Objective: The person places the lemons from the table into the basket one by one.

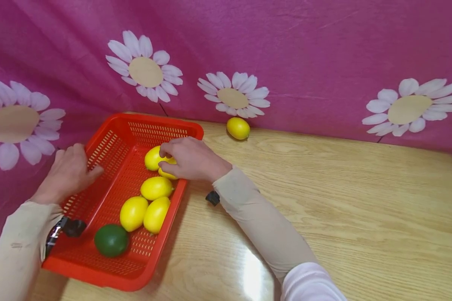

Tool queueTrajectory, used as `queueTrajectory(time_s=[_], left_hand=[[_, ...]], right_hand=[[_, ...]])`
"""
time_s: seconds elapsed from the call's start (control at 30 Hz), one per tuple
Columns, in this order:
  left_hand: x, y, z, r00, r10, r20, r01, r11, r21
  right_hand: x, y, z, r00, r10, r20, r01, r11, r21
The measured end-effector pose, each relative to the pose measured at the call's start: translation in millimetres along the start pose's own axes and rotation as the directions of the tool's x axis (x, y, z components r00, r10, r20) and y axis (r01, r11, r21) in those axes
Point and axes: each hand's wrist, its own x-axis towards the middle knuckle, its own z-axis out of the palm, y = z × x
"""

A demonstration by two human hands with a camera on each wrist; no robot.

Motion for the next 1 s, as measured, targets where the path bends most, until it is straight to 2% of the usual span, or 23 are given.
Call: queueTrajectory(time_s=[0.2, 0.33, 0.47, 0.6, 1.0], left_hand=[[-0.1, 0.6, 0.6, 1.000, -0.004, -0.001, 0.004, 1.000, 0.003], [-0.7, 1.2, 0.1, 1.000, -0.005, -0.003, 0.005, 1.000, 0.006], [-1.3, 2.0, 0.6, 1.000, 0.002, -0.014, -0.002, 1.000, 0.009], [-1.6, 1.7, 0.6, 1.000, 0.004, -0.012, -0.004, 1.000, 0.013], [-0.7, 1.3, 0.0, 1.000, -0.006, -0.001, 0.006, 1.000, 0.027]], right_hand=[[-3.2, 1.3, -0.6, 0.998, -0.030, -0.057, 0.033, 0.998, 0.056], [-7.0, 3.7, -4.7, 0.990, -0.025, -0.138, 0.040, 0.994, 0.106], [-12.0, 7.2, -12.5, 0.970, 0.028, -0.243, 0.013, 0.986, 0.167], [-15.8, 11.2, -19.2, 0.948, 0.050, -0.314, 0.002, 0.987, 0.163], [-23.9, 28.9, -30.8, 0.916, 0.121, -0.383, -0.065, 0.986, 0.155]])
